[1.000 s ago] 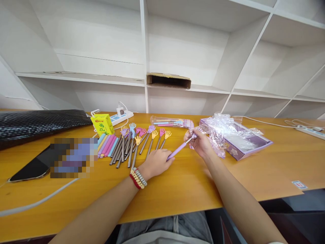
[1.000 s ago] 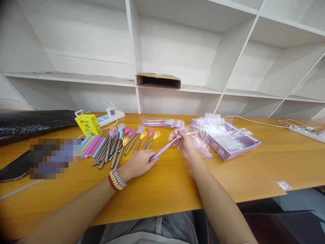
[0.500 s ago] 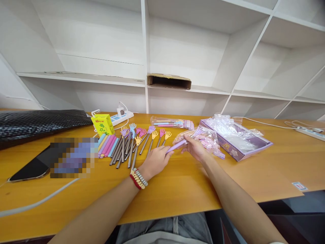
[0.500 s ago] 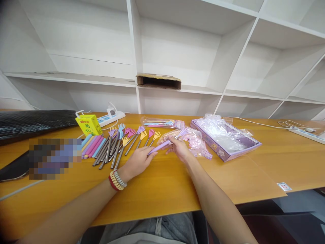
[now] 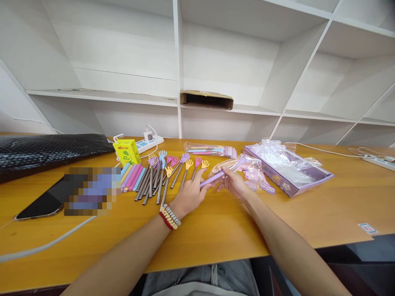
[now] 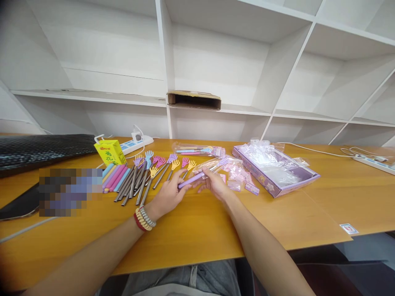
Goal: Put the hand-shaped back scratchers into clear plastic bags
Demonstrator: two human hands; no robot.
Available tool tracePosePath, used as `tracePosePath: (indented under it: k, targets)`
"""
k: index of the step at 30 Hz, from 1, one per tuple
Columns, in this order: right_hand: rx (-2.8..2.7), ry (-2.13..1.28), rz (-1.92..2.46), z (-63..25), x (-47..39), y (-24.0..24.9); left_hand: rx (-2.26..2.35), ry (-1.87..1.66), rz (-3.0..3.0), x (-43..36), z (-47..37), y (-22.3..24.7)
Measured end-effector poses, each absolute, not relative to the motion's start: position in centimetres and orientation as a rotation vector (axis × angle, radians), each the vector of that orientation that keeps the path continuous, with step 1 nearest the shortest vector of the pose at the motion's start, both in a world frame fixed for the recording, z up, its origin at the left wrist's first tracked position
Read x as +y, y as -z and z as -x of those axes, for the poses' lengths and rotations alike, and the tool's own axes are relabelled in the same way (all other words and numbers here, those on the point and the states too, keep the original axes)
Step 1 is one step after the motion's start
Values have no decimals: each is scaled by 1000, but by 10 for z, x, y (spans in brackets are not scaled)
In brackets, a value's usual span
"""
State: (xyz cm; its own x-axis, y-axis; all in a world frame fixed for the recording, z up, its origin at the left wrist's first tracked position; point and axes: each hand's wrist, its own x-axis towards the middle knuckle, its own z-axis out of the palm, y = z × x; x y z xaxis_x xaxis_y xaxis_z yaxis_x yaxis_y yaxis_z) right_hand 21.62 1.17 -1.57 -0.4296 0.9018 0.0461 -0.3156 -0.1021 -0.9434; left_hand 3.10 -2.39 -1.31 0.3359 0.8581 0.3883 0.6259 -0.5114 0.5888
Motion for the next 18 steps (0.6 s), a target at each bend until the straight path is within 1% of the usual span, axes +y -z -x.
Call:
tracePosePath:
  k: [12, 16, 18]
  targets:
    - [-1264, -1652, 746, -206, 11, 23, 1331, -903, -2338, -35, -39, 10]
    - [-1215, -1596, 834, -207, 11, 22, 1293, -825, -2375, -36, -36, 1]
    - [-1168, -1644, 937, -209, 11, 19, 1336, -849, -2358, -35, -34, -2]
